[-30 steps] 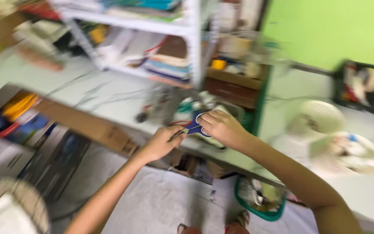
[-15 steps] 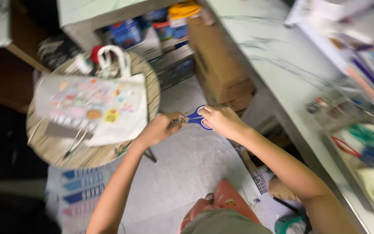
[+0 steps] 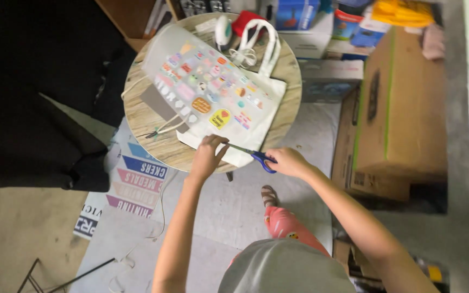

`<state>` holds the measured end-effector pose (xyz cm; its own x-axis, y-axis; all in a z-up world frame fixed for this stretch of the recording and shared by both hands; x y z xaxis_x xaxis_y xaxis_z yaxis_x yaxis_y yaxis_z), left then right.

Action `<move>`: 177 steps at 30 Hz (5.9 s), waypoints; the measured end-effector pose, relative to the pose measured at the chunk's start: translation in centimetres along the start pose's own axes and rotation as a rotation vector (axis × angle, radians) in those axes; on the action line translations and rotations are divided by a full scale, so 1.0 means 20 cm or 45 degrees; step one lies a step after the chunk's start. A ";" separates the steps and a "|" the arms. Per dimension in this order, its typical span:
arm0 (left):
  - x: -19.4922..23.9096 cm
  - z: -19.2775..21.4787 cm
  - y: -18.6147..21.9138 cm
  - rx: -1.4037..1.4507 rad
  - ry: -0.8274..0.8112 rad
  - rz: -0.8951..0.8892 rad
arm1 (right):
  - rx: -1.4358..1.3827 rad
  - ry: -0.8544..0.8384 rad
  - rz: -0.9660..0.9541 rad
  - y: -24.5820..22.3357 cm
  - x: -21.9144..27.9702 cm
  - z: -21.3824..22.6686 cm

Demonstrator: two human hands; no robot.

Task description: The person adjusts a camera stand and wraps a cable around it. They then retrieve a sheet of stickers and a pair of scissors, cut out several individual stickers, and place them into a gold tray.

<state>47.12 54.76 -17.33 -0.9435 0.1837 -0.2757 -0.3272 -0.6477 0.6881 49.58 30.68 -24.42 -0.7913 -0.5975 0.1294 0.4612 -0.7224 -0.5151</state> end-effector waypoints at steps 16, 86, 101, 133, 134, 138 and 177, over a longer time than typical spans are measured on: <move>0.16 -0.67 -1.33 0.818 0.341 1.116 | -0.942 -0.728 -0.390 0.35 -0.74 -0.60; -0.24 -0.19 -1.21 1.643 0.694 1.333 | -1.479 0.353 -0.402 0.36 -1.26 -0.12; -0.44 -0.19 -1.20 1.102 0.716 0.813 | -2.509 0.479 -0.551 0.85 -1.30 -0.48; 0.05 -0.60 -1.65 1.605 0.911 1.478 | -2.377 0.707 -0.659 0.68 -1.17 -0.58; 0.12 -0.68 -1.61 1.803 0.976 1.632 | -2.388 0.729 -0.693 0.70 -1.15 -0.60; 0.19 -0.86 -1.32 2.194 1.085 2.193 | -2.455 0.727 -0.769 0.70 -1.12 -0.60; -0.09 -1.29 -1.15 2.077 0.874 1.403 | -1.755 0.117 -0.847 0.76 -0.71 -0.67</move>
<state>57.73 50.22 -50.05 -0.6911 -0.2252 0.6868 0.1305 0.8957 0.4250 62.60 32.80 -45.42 -0.7424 -0.2461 0.6231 -0.6538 0.0633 -0.7540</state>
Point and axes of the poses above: each hand's wrist, its own x-axis away from the middle knuckle, its own z-axis out of the back of the hand, y = z × x, the point moved 6 cm from there along -x, towards the middle knuckle, and after that the axes turned 9 degrees about x, right-handed, at the moved point
